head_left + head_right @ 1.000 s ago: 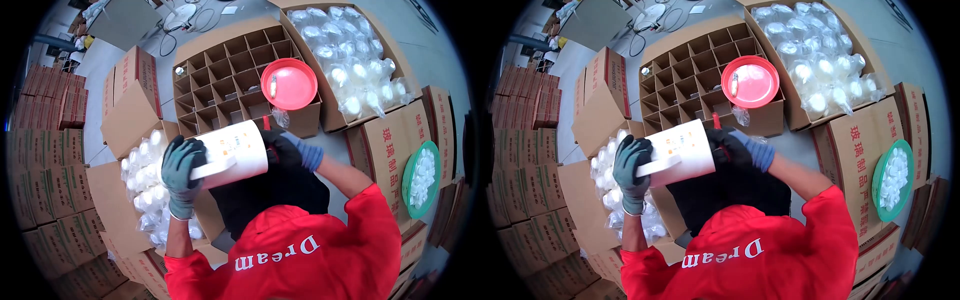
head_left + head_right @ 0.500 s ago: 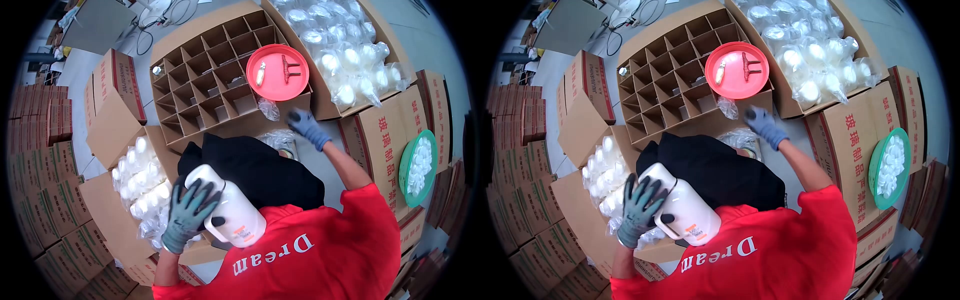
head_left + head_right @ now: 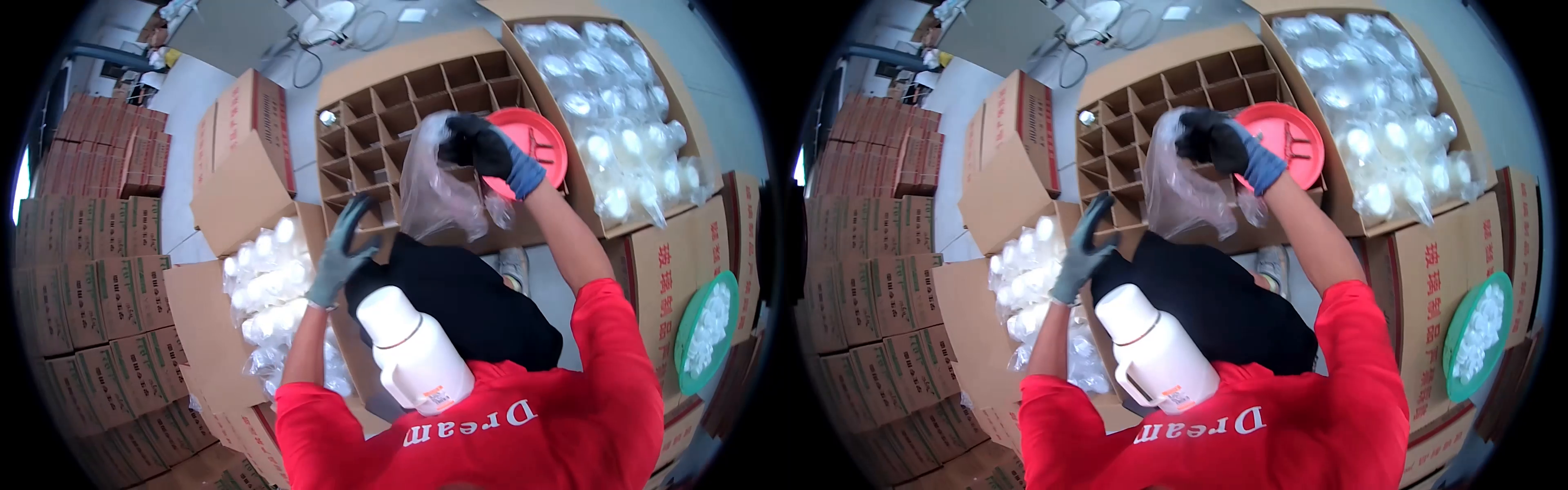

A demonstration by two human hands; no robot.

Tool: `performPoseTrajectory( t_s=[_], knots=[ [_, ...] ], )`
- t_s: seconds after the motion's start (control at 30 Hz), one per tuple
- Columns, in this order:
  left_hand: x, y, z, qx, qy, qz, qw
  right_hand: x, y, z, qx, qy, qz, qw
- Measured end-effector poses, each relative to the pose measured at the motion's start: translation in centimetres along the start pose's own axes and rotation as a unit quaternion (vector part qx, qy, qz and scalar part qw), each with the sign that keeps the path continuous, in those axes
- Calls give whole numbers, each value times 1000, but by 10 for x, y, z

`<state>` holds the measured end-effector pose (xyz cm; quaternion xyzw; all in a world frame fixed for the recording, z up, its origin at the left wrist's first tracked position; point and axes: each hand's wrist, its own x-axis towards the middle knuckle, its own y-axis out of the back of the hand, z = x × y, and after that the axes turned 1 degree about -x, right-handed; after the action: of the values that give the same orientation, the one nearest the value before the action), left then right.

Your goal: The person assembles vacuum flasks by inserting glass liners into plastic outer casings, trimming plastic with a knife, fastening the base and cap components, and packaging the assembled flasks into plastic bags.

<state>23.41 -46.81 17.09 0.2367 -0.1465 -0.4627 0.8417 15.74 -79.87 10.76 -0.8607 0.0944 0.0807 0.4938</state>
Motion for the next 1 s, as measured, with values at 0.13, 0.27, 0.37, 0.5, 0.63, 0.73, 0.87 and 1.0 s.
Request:
performPoseTrajectory(
  t_s=[0.13,0.27,0.37,0.5,0.63,0.73,0.87,1.0],
  knots=[
    [42,-14,-23,262,-125,4,957,62,-15,-49,129,-20,-187,974],
    [79,-47,-23,391,-232,79,887,96,-30,-57,238,-17,-161,958],
    [106,-71,-35,475,-244,32,845,103,-53,-49,290,107,22,951],
    [120,-65,-80,214,-16,126,969,63,-59,-50,109,89,19,990],
    [95,-54,-61,-132,103,137,976,24,-12,16,-415,279,-64,863],
    [67,-57,-37,-207,126,104,965,-22,-10,67,-795,304,19,524],
    [37,-39,-30,-97,74,85,989,-22,10,65,-824,232,83,509],
    [26,-33,-27,-229,132,135,955,-26,-15,61,-761,266,110,582]
  ],
)
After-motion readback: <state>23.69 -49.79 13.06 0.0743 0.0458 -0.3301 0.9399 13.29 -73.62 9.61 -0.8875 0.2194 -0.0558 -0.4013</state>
